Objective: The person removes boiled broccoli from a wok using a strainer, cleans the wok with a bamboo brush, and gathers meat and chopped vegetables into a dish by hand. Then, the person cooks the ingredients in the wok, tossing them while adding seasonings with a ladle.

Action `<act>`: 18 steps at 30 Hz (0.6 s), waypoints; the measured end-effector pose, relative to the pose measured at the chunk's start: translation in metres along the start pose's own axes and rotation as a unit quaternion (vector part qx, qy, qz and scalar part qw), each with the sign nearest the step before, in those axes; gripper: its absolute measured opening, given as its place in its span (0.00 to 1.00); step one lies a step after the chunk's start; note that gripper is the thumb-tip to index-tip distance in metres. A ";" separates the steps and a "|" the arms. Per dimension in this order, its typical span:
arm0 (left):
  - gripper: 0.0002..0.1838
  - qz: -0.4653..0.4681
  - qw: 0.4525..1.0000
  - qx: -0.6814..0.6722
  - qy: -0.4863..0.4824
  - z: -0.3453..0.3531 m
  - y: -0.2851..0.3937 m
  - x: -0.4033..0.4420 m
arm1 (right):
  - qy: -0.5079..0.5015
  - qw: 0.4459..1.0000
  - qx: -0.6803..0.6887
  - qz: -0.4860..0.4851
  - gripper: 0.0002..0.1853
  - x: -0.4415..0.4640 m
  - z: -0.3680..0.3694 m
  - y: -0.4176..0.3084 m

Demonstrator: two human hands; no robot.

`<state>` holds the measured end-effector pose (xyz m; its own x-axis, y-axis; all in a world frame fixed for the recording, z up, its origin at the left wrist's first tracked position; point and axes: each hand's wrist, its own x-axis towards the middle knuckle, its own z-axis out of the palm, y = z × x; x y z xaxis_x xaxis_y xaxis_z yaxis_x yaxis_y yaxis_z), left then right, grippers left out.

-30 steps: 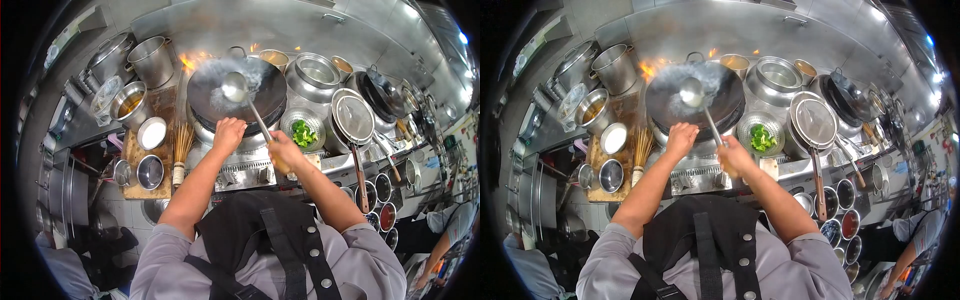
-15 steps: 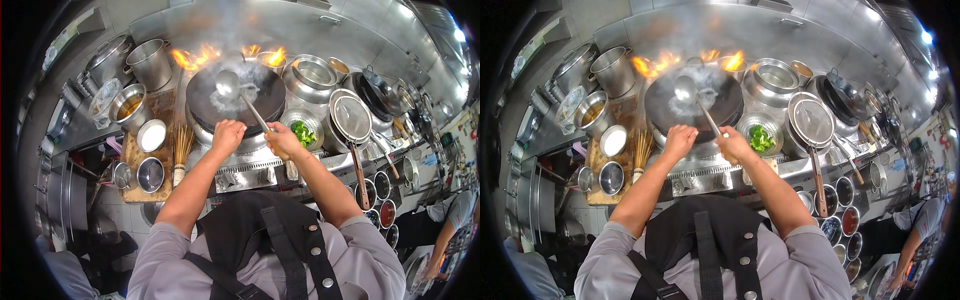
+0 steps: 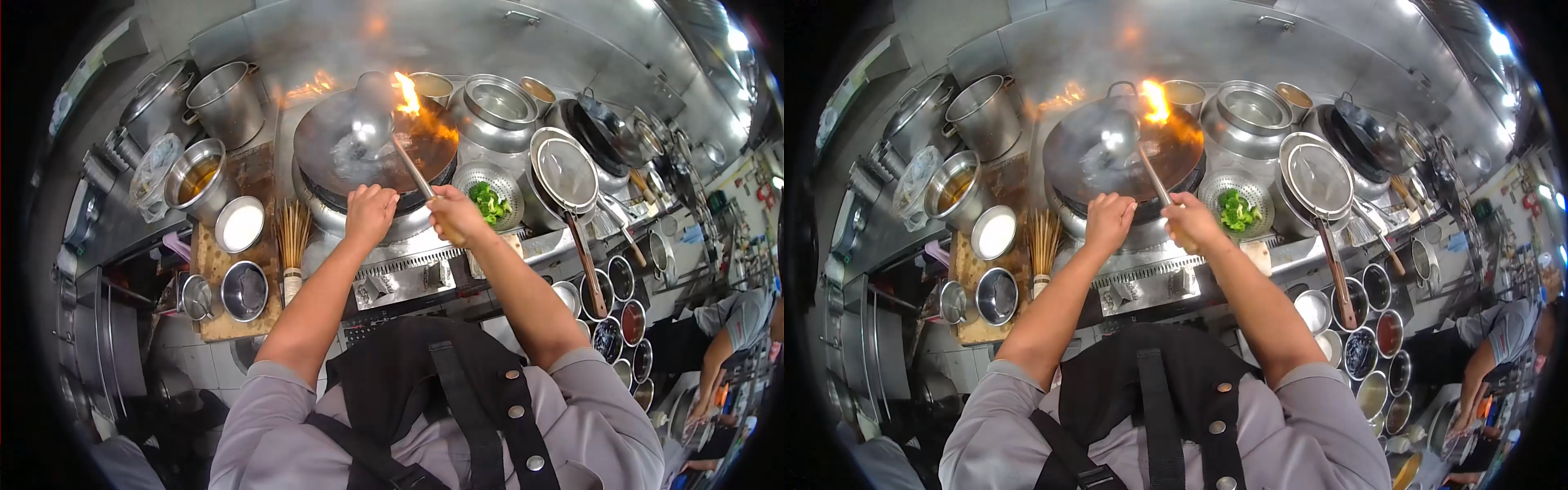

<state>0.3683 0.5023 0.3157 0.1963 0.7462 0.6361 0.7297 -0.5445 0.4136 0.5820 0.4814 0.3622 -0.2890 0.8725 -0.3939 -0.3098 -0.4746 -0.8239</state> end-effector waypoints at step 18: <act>0.19 -0.122 0.803 -0.371 -0.451 0.139 0.055 -0.243 | 0.149 0.967 -0.093 -0.187 0.27 -0.025 -0.097 -0.080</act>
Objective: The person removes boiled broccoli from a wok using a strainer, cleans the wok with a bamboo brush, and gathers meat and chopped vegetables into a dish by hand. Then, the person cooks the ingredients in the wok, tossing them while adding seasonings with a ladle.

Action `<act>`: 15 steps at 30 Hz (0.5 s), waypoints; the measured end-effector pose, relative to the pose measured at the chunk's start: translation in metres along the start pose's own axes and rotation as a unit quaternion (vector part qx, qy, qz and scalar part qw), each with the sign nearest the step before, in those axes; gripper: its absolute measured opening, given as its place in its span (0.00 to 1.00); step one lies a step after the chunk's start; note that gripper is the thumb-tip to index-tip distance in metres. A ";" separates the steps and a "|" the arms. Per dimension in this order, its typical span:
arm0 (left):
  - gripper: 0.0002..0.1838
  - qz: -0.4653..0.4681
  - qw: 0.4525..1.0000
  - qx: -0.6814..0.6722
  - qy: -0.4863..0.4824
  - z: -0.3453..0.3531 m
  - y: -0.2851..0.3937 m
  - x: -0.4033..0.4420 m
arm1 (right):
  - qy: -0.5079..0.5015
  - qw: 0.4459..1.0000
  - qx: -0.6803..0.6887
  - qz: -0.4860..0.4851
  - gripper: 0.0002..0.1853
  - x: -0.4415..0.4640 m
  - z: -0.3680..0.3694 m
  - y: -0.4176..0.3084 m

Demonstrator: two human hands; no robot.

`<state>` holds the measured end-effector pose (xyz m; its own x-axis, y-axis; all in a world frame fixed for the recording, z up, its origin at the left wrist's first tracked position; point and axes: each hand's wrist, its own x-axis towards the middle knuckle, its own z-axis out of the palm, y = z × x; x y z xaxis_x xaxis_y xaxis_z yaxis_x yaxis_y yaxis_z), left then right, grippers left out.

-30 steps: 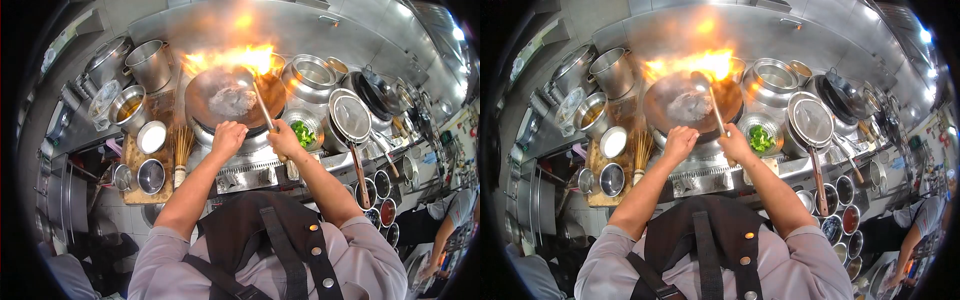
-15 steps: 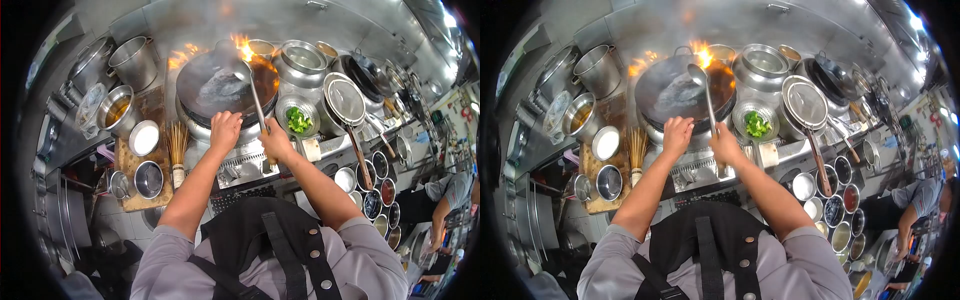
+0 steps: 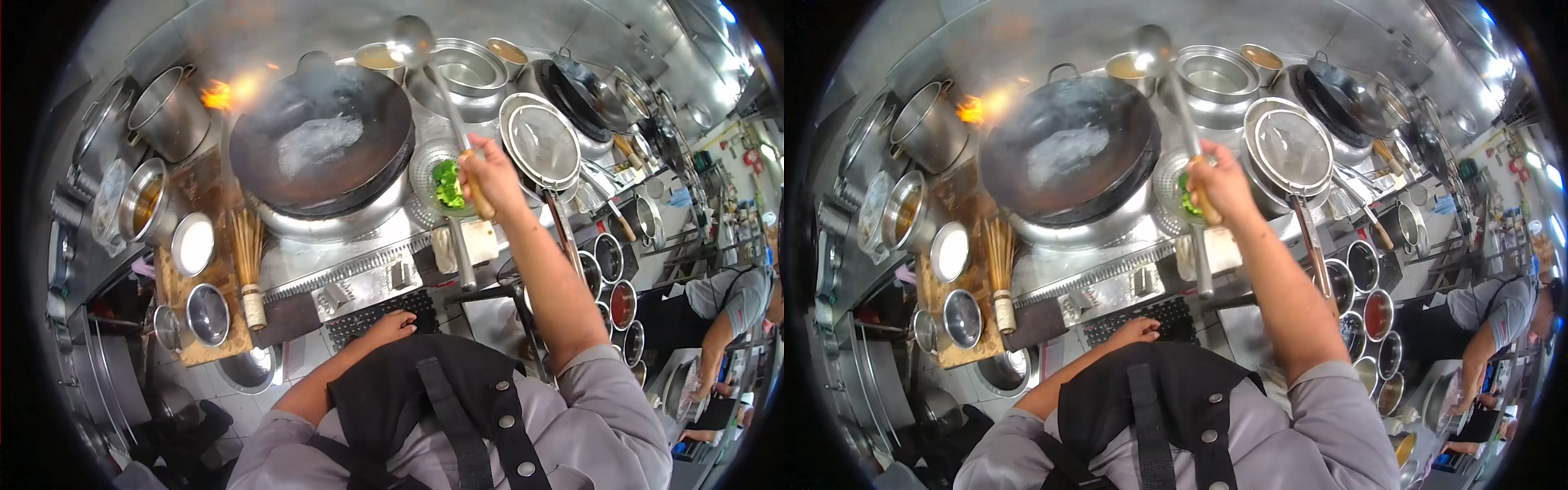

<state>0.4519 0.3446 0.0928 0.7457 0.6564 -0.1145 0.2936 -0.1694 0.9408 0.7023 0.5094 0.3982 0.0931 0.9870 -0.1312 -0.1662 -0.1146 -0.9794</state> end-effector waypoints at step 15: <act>0.39 0.045 0.986 0.156 0.025 0.137 -0.098 0.173 | 0.052 0.996 0.027 0.062 0.17 0.175 -0.147 -0.018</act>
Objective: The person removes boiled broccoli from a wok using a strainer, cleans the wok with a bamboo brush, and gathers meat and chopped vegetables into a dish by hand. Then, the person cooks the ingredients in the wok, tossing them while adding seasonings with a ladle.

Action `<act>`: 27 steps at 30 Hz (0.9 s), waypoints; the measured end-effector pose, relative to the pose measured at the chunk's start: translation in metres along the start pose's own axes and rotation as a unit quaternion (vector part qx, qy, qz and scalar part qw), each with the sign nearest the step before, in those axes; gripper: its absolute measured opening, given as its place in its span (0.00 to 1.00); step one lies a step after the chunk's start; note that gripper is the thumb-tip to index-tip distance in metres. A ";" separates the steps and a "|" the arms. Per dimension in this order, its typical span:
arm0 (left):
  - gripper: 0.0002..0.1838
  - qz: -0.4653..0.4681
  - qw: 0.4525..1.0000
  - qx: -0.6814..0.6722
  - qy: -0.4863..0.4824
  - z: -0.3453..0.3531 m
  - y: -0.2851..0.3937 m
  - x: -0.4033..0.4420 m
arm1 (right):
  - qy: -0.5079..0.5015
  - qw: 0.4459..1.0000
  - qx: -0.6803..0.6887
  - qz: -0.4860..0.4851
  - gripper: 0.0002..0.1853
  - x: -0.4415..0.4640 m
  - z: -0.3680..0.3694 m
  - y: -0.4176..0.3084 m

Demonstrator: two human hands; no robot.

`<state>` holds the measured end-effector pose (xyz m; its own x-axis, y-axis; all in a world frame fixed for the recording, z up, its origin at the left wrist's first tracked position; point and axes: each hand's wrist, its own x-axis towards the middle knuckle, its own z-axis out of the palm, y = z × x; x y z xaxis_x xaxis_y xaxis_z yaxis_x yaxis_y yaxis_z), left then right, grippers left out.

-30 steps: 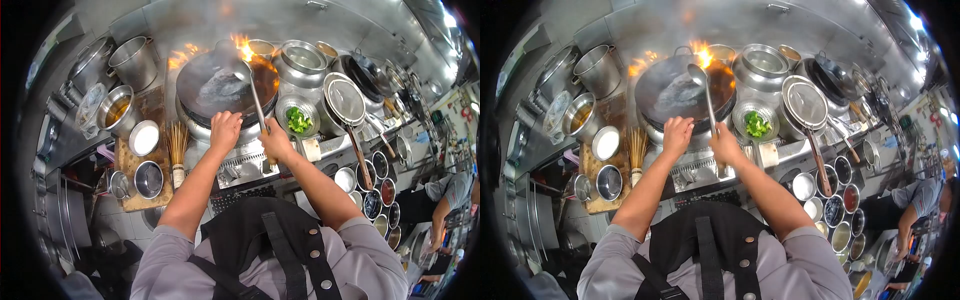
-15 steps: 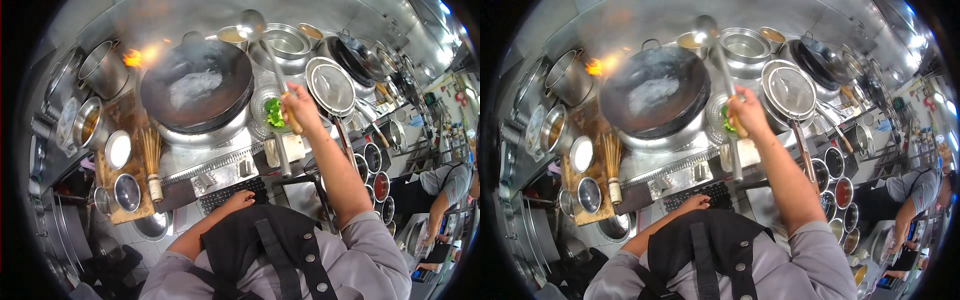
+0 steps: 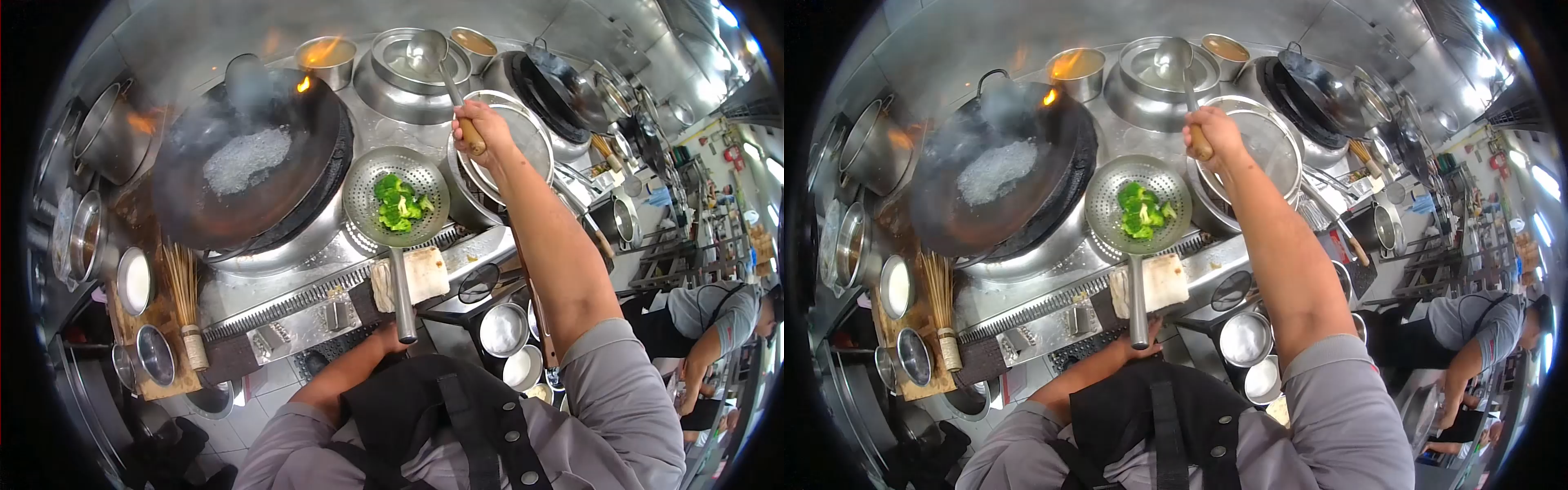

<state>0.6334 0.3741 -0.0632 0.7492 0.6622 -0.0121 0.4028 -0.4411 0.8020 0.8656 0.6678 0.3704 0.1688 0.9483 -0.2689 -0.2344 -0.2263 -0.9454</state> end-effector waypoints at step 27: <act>0.19 -0.222 0.939 -0.263 0.005 -0.262 0.106 -0.210 | -0.109 0.966 -0.233 -0.009 0.26 -0.230 0.160 0.093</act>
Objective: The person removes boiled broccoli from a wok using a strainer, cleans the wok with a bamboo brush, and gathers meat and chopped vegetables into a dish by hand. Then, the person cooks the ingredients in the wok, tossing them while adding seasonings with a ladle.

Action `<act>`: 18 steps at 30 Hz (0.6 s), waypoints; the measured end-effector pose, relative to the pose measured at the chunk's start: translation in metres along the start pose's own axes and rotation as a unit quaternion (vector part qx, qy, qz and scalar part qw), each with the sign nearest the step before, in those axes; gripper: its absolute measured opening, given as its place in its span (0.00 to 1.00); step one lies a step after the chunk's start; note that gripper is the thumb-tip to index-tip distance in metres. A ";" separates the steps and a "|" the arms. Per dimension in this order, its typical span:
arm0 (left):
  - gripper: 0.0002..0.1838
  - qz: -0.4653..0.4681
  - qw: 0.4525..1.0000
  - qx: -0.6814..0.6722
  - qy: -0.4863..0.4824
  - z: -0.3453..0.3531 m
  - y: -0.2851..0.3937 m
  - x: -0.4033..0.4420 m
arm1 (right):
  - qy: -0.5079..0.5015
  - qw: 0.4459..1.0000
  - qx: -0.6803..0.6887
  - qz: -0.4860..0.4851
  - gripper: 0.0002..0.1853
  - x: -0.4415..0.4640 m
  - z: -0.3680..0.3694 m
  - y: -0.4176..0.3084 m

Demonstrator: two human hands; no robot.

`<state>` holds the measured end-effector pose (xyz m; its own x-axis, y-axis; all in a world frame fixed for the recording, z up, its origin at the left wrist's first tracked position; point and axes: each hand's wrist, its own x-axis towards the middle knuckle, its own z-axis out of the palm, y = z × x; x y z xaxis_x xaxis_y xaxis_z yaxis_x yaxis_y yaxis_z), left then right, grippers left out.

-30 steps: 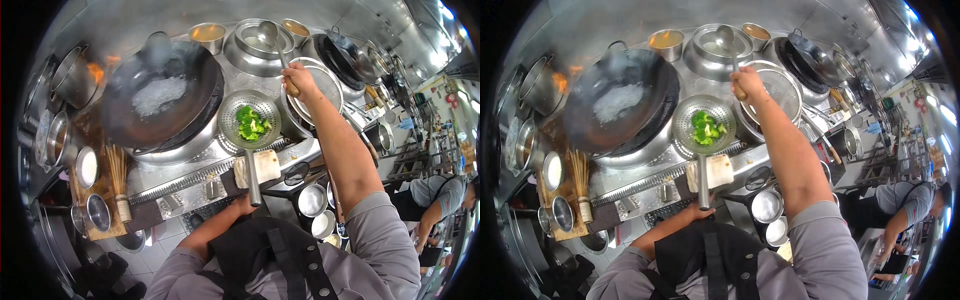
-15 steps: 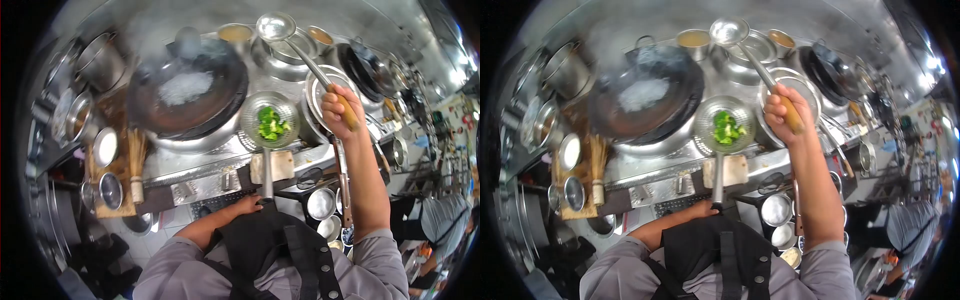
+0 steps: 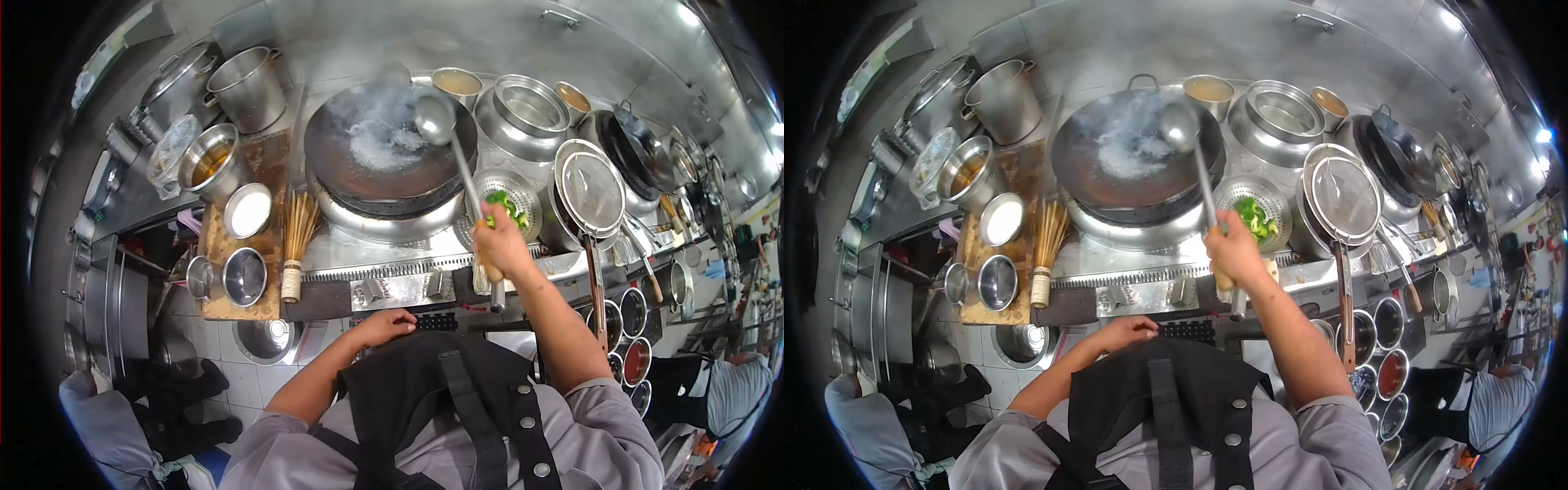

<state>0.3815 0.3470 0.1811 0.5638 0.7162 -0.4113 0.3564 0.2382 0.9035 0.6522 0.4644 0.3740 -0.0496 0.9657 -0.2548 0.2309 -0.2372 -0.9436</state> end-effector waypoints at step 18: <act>0.12 0.011 0.980 -0.165 0.108 -0.028 0.053 -0.045 | -0.125 0.956 0.253 0.080 0.23 0.039 0.031 0.002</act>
<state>0.3537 0.3456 0.2508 0.3849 0.8374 -0.3881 0.0650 0.3949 0.9164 0.6210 0.4982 0.3557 -0.2989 0.8719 -0.3879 -0.2412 -0.4623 -0.8533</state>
